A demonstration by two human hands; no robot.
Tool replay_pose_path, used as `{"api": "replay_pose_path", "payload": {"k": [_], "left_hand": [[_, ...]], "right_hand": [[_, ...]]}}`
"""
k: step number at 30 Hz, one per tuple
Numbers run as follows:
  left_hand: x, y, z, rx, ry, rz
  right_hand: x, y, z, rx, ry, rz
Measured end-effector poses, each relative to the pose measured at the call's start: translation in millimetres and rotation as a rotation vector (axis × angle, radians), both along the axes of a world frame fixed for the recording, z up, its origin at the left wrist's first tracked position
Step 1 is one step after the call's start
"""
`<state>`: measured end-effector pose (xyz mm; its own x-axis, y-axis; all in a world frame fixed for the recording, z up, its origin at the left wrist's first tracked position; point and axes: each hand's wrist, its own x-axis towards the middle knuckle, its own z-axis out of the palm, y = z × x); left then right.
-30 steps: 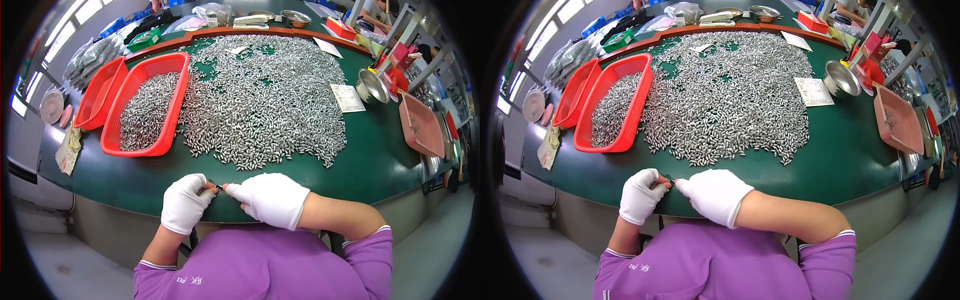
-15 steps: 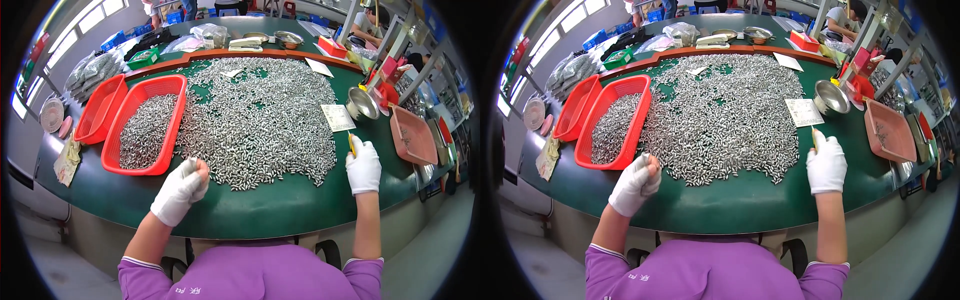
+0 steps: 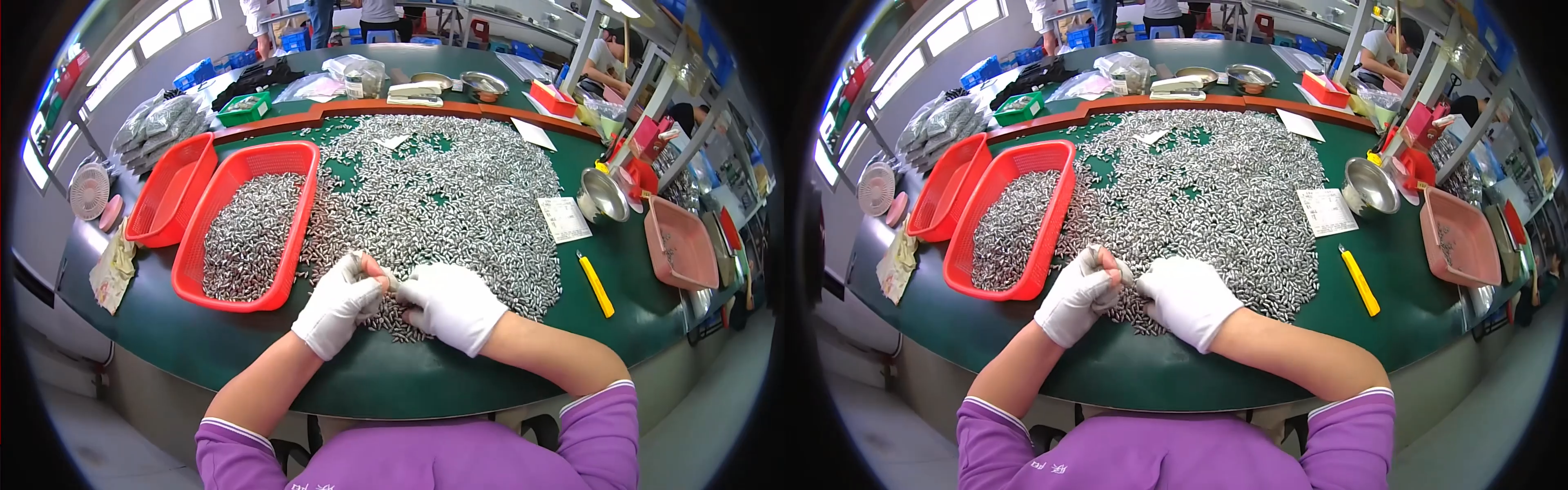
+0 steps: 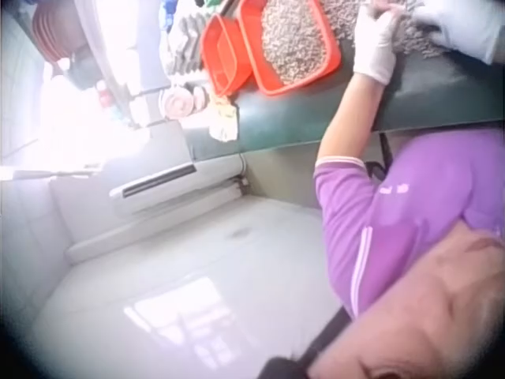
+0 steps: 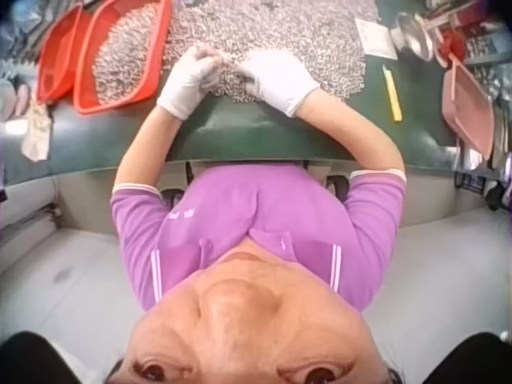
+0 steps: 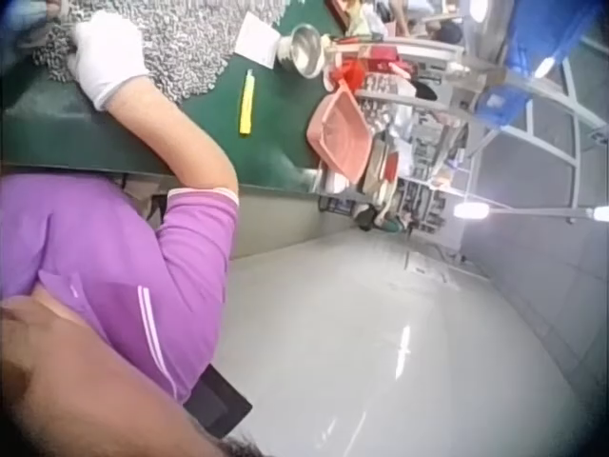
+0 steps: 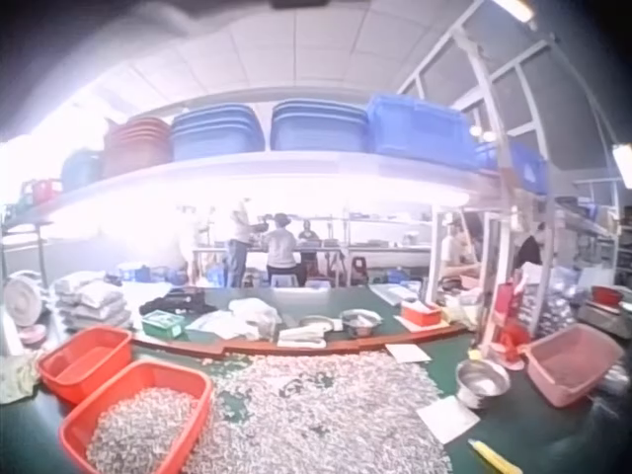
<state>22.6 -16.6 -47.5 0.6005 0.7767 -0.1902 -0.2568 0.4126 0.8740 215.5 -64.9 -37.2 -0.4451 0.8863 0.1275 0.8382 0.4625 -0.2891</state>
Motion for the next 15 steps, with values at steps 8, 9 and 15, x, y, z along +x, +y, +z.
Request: {"api": "replay_pose_path", "payload": {"k": [8, 9, 15], "left_hand": [[0, -7, 0, -0.038, 0.083, -0.08], [0, -7, -2, -0.043, 0.076, -0.082], [-4, 1, -12, -0.142, -0.163, -0.052]], "right_hand": [[-3, 10, -10, 0.14, 0.107, -0.012], [0, 12, -8, 0.165, 0.095, -0.009], [16, 24, 0, 0.119, 0.497, -0.107]]}}
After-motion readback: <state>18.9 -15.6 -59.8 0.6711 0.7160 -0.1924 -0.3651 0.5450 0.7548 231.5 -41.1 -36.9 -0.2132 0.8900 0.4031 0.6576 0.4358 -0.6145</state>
